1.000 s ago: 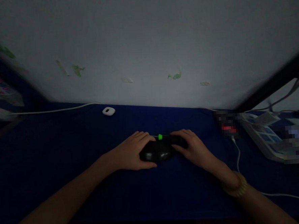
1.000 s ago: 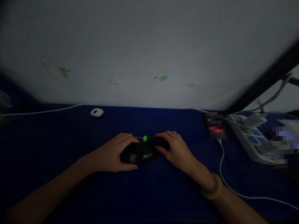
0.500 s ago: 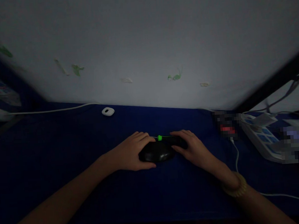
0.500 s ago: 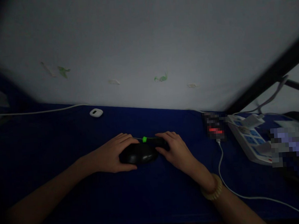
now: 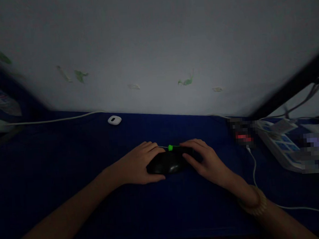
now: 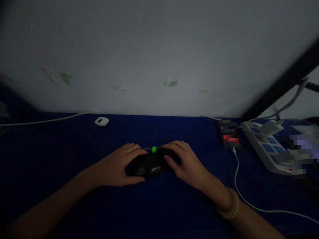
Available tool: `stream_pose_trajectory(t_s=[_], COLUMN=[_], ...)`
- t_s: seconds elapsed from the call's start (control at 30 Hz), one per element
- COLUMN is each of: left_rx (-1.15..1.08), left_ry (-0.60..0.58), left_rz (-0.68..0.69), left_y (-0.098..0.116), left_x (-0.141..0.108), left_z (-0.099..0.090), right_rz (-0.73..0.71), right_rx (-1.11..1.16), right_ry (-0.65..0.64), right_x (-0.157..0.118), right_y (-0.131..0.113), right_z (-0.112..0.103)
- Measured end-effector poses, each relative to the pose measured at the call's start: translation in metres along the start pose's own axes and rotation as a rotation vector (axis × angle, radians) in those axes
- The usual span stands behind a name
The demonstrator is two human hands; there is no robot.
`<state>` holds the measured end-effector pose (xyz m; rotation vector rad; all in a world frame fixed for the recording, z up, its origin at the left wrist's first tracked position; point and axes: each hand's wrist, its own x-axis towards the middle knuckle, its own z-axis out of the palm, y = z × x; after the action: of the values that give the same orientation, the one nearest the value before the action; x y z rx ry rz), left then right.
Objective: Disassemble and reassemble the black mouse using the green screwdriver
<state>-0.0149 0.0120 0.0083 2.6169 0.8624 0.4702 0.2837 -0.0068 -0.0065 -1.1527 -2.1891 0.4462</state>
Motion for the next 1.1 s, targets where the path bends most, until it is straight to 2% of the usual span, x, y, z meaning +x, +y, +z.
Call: stream_pose_trajectory(t_s=[0.2, 0.4, 0.73, 1.1], left_rx=[-0.016, -0.024, -0.016, -0.008], left_ry=[0.005, 0.006, -0.02, -0.024], left_rz=[0.012, 0.006, 0.021, 0.003], left_y=[0.0, -0.002, 0.003, 0.004], left_x=[0.001, 0.001, 0.0, 0.0], left_z=[0.001, 0.005, 0.002, 0.002], right_rz=[-0.111, -0.227, -0.225, -0.248], right_rx=[0.054, 0.016, -0.051, -0.067], right_ry=[0.007, -0.118, -0.166, -0.155], right_x=[-0.001, -0.003, -0.003, -0.001], right_y=[-0.009, -0.015, -0.014, -0.014], right_z=[0.0, 0.003, 0.004, 0.006])
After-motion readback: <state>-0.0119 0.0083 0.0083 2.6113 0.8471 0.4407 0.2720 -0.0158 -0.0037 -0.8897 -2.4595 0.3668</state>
